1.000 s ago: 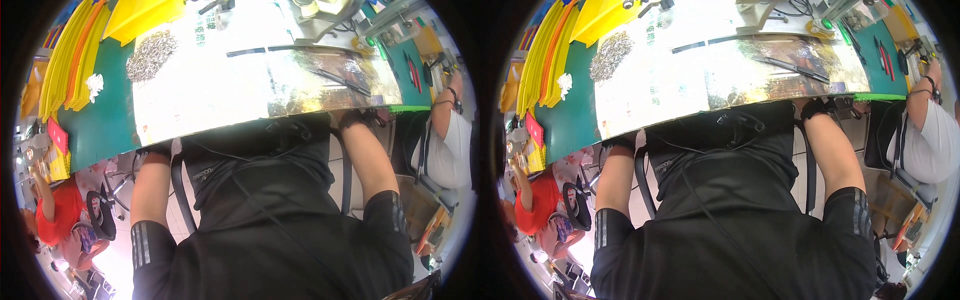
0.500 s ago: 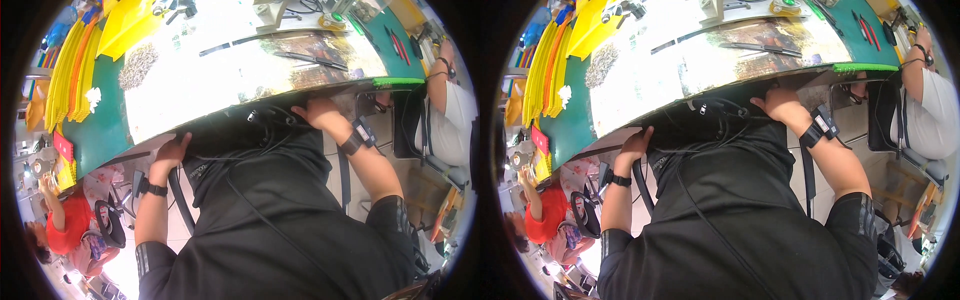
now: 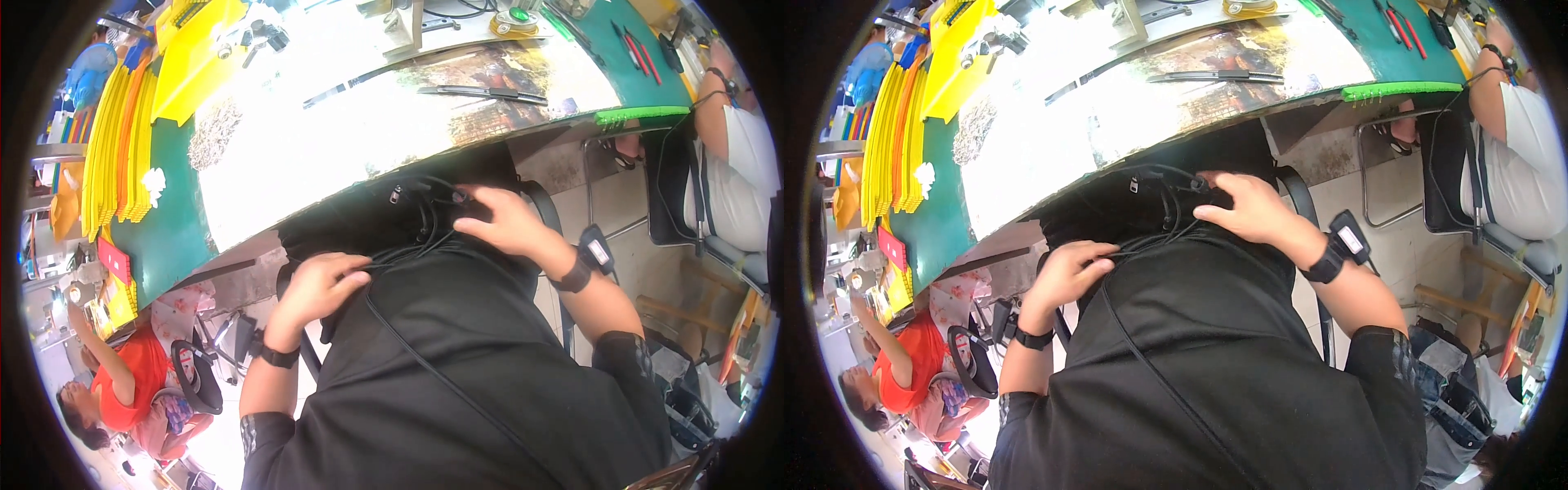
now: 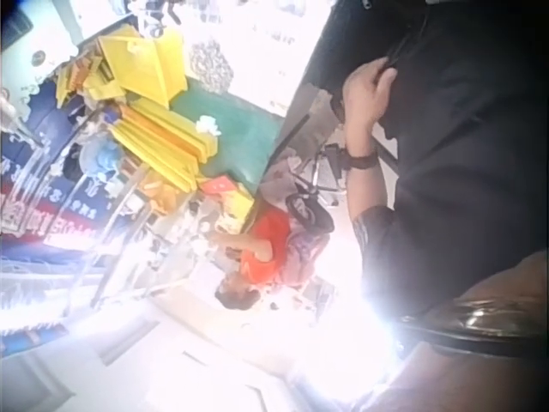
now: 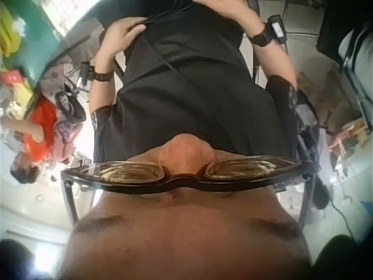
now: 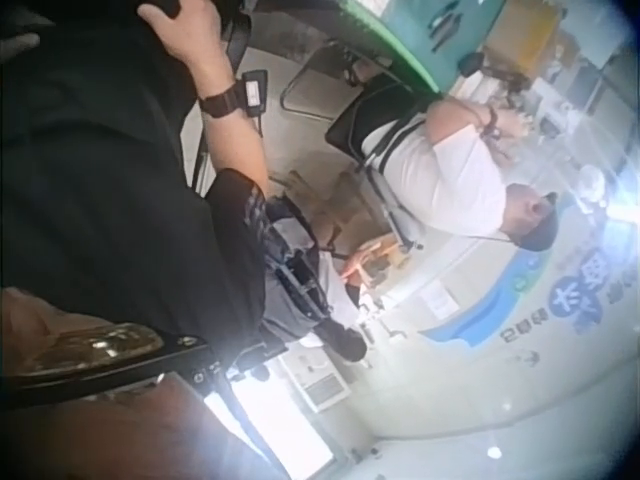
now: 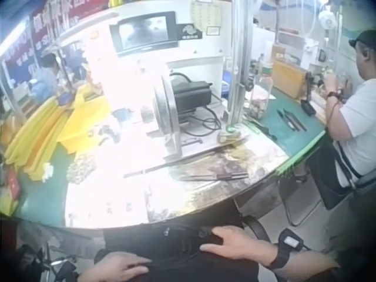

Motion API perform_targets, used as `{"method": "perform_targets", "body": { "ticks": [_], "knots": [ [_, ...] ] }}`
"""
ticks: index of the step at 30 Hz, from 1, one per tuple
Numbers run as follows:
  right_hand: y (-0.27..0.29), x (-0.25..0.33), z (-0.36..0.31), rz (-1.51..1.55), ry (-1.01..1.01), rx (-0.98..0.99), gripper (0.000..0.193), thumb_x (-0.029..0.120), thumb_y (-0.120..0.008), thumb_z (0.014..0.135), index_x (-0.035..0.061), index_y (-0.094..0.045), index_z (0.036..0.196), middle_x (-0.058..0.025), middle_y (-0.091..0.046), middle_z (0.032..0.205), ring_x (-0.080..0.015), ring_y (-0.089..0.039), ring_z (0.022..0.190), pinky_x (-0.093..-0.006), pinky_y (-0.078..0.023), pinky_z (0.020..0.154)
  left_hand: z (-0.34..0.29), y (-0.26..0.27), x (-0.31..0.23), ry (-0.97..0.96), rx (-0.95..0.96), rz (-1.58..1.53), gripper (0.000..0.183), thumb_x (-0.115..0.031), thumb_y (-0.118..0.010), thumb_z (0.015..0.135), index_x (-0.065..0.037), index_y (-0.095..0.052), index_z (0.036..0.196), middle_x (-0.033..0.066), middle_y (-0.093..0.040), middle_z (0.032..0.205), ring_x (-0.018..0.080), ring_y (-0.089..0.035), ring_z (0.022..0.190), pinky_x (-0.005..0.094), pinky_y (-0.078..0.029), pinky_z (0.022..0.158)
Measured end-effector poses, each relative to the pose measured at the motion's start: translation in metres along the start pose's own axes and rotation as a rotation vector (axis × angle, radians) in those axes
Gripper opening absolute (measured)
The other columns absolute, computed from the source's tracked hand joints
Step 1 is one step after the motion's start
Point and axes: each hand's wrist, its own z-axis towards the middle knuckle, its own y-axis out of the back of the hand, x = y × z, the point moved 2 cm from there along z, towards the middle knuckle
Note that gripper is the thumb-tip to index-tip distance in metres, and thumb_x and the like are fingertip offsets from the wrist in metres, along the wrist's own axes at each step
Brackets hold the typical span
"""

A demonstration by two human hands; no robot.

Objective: Assembling and inspecting small components on a workbench in a fabrication setting.

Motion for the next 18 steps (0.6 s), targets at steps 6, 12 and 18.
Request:
{"method": "perform_targets", "body": {
  "ticks": [6,12,18],
  "knots": [
    [0.001,-0.008,0.011,0.466,-0.379,0.168,0.033,0.026,-0.072,0.092,-0.0007,-0.065,0.074,0.0027,-0.056,0.062,-0.008,-0.045,0.06,-0.0296,-0.04,0.056,-0.006,0.023,-0.035,-0.138,-0.111,-0.216,0.015,-0.015,-0.068,0.091,-0.001,-0.072,0.086,0.0099,-0.065,0.071,0.0243,-0.062,0.066,0.0354,-0.047,0.061],
    [0.006,-0.003,0.016,0.468,-0.263,0.317,0.033,0.03,-0.077,0.09,-0.0015,-0.073,0.098,-0.0035,-0.068,0.078,-0.0084,-0.057,0.078,-0.0292,-0.048,0.073,-0.036,0.055,-0.051,-0.292,-0.181,-0.497,0.01,-0.014,-0.074,0.084,-0.003,-0.073,0.082,0.0058,-0.065,0.064,0.0211,-0.058,0.058,0.034,-0.041,0.056],
    [0.013,0.01,0.01,0.216,-0.01,0.039,0.031,0.025,-0.074,0.089,0.0004,-0.07,0.107,-0.0103,-0.071,0.099,-0.0192,-0.066,0.091,-0.032,-0.051,0.079,-0.035,0.055,-0.058,-0.243,-0.122,-0.232,0.01,-0.014,-0.076,0.084,-0.004,-0.074,0.085,0.0046,-0.066,0.066,0.023,-0.059,0.058,0.0346,-0.042,0.058]
  ]
}}
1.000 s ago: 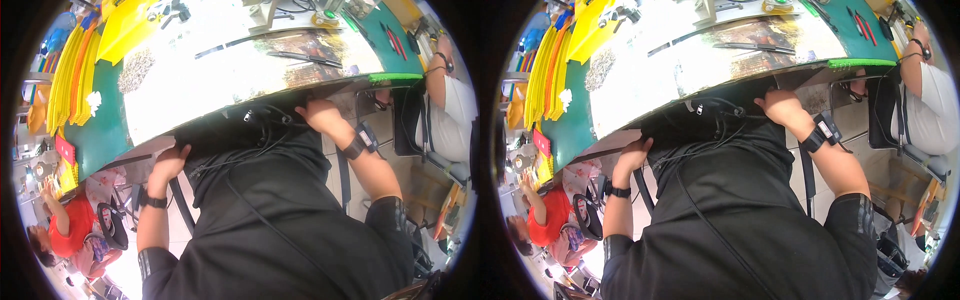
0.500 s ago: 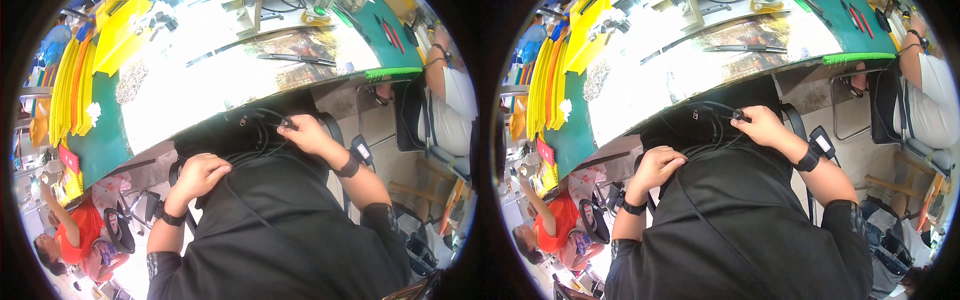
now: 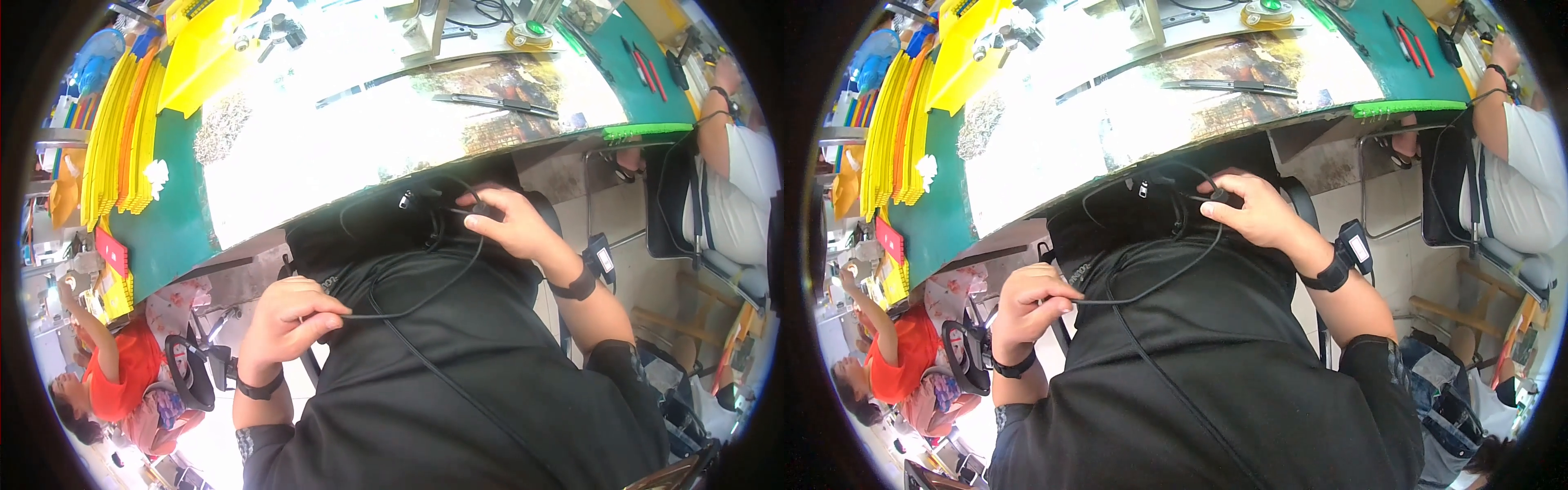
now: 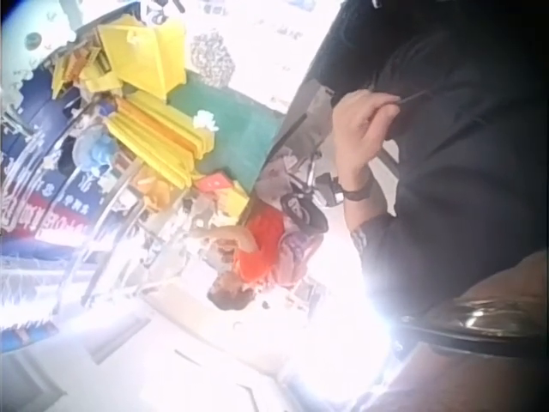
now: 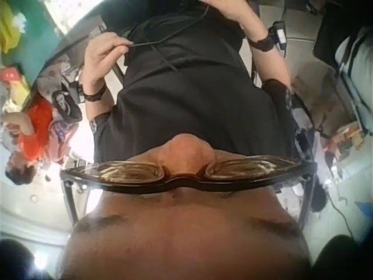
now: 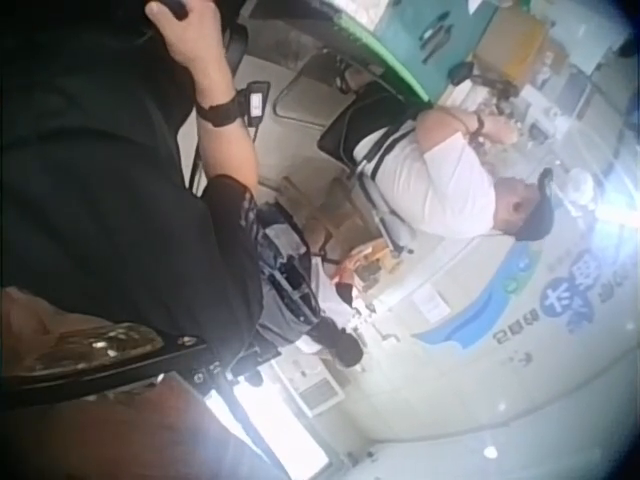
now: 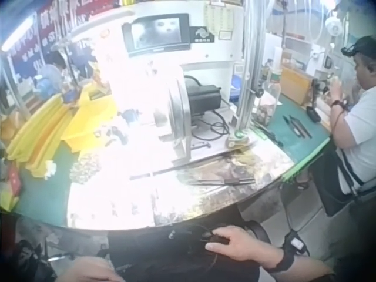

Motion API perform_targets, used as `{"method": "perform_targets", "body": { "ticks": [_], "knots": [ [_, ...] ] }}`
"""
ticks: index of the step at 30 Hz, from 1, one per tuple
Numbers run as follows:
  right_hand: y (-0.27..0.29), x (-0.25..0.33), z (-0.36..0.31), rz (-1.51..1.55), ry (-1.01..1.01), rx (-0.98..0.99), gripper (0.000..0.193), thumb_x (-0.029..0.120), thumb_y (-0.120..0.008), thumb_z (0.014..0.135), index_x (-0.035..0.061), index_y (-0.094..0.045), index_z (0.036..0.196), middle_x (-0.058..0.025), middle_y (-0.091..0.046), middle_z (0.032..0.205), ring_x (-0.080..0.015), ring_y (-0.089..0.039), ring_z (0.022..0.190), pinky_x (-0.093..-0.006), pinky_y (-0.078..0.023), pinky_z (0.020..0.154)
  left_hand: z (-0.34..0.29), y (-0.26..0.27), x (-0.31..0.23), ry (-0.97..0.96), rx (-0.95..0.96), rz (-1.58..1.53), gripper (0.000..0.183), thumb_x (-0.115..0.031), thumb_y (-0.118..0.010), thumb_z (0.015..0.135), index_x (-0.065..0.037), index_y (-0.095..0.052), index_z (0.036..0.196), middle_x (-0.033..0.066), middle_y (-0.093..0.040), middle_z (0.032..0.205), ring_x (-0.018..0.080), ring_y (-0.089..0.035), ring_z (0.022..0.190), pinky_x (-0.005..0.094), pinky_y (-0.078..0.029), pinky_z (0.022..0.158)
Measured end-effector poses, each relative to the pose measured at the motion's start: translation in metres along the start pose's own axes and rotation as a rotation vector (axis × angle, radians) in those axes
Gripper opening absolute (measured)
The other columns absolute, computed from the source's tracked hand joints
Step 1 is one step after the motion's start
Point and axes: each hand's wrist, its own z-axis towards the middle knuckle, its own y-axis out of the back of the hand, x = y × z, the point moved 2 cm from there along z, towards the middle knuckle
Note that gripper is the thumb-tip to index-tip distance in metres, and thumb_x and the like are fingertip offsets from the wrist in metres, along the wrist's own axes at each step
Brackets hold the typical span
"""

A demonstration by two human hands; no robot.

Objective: Assembling and inspecting small components on a workbench in a fabrication setting.

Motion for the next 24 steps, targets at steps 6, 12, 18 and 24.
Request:
{"method": "perform_targets", "body": {
  "ticks": [6,12,18,24],
  "knots": [
    [0.015,0.029,-0.019,0.15,-0.048,-0.055,0.019,0.011,-0.07,0.089,0.0014,-0.07,0.106,-0.0099,-0.07,0.098,-0.0192,-0.066,0.087,-0.0305,-0.051,0.078,0.007,-0.009,0.004,0.022,0.047,0.044,0.014,-0.018,-0.075,0.085,-0.005,-0.075,0.088,0.0058,-0.068,0.07,0.0238,-0.062,0.064,0.0354,-0.045,0.062],
    [0.038,0.086,-0.031,0.143,0.373,0.18,0.015,0.002,-0.072,0.083,-0.0002,-0.071,0.098,-0.0118,-0.072,0.09,-0.0281,-0.068,0.078,-0.0366,-0.052,0.069,0.012,-0.01,0.003,-0.029,-0.014,0.108,0.011,-0.014,-0.079,0.08,-0.006,-0.074,0.086,0.0051,-0.068,0.072,0.0237,-0.062,0.063,0.0347,-0.046,0.064],
    [0.023,0.109,-0.035,0.519,0.501,0.423,0.063,0.037,-0.08,0.086,-0.0062,-0.062,0.129,-0.0182,-0.064,0.125,-0.0321,-0.062,0.115,-0.0406,-0.048,0.097,0.009,-0.001,-0.005,-0.201,-0.035,0.078,0.025,-0.024,-0.088,0.072,-0.006,-0.072,0.079,0.0019,-0.054,0.059,0.0201,-0.049,0.055,0.0341,-0.033,0.055],
    [0.0,0.054,-0.026,0.733,-0.157,-0.284,0.041,0.019,-0.07,0.094,-0.0036,-0.061,0.128,-0.0134,-0.061,0.126,-0.0196,-0.059,0.116,-0.0321,-0.047,0.099,-0.014,0.012,-0.008,-0.159,-0.654,-0.03,0.03,-0.025,-0.083,0.084,0.0,-0.067,0.079,0.0025,-0.051,0.064,0.0154,-0.043,0.058,0.0304,-0.029,0.055]
  ]
}}
